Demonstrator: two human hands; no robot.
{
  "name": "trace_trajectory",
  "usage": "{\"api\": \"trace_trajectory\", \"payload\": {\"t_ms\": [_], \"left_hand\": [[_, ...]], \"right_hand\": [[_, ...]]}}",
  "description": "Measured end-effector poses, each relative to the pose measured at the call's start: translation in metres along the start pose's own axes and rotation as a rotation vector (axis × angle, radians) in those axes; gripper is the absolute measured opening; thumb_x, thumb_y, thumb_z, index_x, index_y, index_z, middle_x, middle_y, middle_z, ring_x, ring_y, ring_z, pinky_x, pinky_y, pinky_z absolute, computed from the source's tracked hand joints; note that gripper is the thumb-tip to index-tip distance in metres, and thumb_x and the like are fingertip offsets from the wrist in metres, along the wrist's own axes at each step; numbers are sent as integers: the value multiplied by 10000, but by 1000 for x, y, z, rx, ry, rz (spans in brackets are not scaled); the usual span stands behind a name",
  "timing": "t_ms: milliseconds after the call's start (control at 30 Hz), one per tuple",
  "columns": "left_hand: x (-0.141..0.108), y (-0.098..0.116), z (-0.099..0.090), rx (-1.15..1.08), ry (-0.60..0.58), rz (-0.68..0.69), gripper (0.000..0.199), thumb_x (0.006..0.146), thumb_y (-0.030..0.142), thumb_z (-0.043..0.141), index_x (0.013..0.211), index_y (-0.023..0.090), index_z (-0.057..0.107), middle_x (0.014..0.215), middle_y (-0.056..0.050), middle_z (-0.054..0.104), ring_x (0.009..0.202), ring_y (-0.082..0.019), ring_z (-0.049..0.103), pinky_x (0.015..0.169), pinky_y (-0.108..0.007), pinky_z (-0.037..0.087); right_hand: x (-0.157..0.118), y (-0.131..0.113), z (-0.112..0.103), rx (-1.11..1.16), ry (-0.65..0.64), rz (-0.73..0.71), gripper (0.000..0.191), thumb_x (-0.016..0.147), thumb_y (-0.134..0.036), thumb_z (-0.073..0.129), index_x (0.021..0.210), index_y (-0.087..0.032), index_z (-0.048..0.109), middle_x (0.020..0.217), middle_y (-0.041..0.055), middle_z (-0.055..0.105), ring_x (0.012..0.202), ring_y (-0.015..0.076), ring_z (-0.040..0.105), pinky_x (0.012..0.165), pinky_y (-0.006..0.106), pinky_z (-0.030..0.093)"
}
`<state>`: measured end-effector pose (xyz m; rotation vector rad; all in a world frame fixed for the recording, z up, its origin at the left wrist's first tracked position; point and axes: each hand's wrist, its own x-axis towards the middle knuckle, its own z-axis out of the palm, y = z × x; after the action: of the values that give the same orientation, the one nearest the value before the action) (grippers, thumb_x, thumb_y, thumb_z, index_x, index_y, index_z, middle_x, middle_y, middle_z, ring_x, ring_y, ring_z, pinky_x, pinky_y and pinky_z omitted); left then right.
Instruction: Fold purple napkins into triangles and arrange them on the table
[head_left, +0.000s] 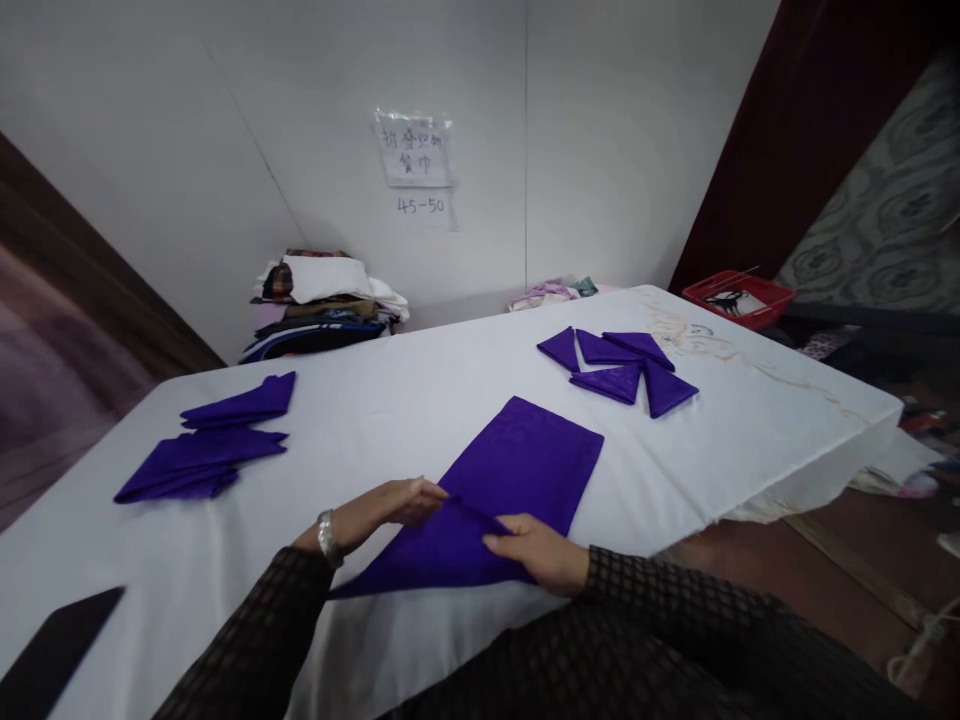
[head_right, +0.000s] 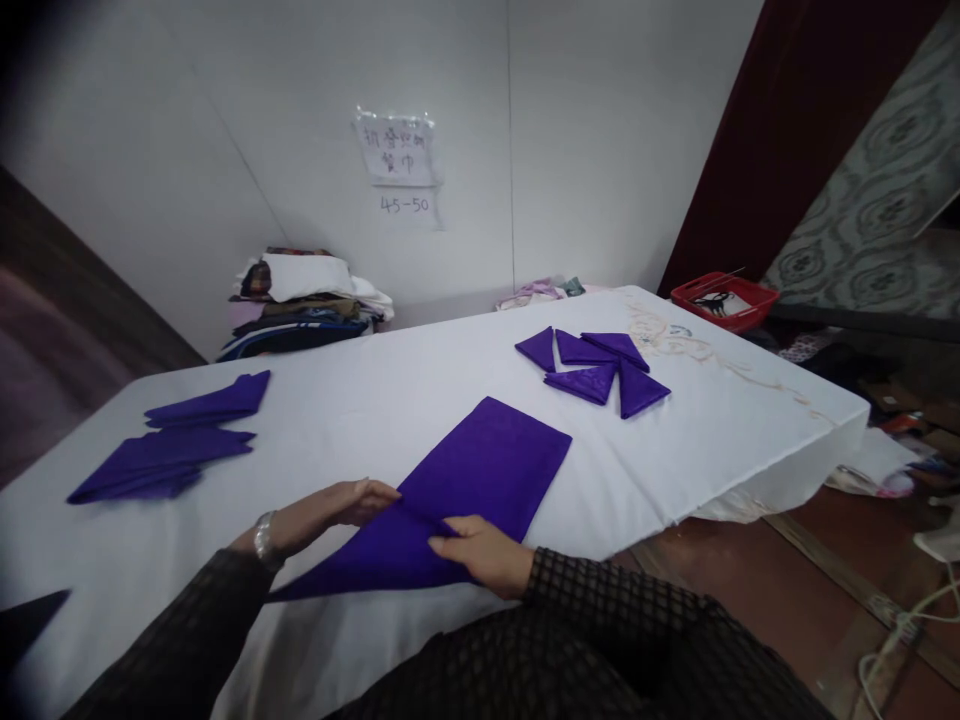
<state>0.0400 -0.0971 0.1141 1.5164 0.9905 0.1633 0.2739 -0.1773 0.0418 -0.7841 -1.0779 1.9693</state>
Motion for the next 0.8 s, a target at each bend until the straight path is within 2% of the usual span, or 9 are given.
{"api": "trace_trajectory", "payload": {"t_ms": [100,200,367,467,567,667,800], "left_hand": [[6,-23,-8,-178,-50,-79,638,814,677,304,1076,189,620,1146,-94,642,1067,-235,575,946,-370,408],[4,-37,-11,-280,-78,-122,718,788,728,269,1050,168,634,1122,-103,653,1069,-243,577,967,-368,393],[-8,-56,-13,-382,-10,-132,800,757,772,244,1040,133,635,1048,-124,677,964,-260,626,921,-391,426],[-17,-64,-13,-272,32,-77,751,767,745,304,1051,136,641,1079,-122,669,1005,-269,607,933,-395,422],[-26,-57,-14,-80,33,-15,603,777,660,439,1063,172,648,1136,-91,653,1090,-266,561,988,-382,382],[-34,-37,-8,40,5,-30,525,741,571,566,1136,228,609,1185,-58,630,1125,-253,540,988,-378,383],[-38,-11,20,199,66,8,527,668,440,697,1152,260,592,1143,-25,647,1060,-223,565,936,-341,416]], "right_hand": [[-6,-3,-7,227,118,19,323,707,-384,719,913,-138,681,769,38,686,707,168,631,832,375,455],[-10,-3,-12,293,156,14,332,694,-353,738,926,-123,678,794,60,699,717,174,645,848,387,456],[-13,-1,-15,245,142,24,350,703,-390,728,920,-121,677,801,72,701,782,198,652,867,414,444],[-13,-4,-14,132,78,-3,350,748,-423,680,951,-137,674,834,64,695,798,193,641,863,411,437],[-13,-9,-11,-89,-53,-22,341,797,-451,611,964,-160,675,855,36,678,813,179,613,862,383,427],[-11,-12,-6,-326,-139,-47,312,834,-449,552,899,-173,684,817,4,651,775,158,572,801,329,436],[-4,-10,1,-491,-185,-82,293,873,-404,496,897,-177,680,774,-17,625,695,126,532,692,270,433]]}}
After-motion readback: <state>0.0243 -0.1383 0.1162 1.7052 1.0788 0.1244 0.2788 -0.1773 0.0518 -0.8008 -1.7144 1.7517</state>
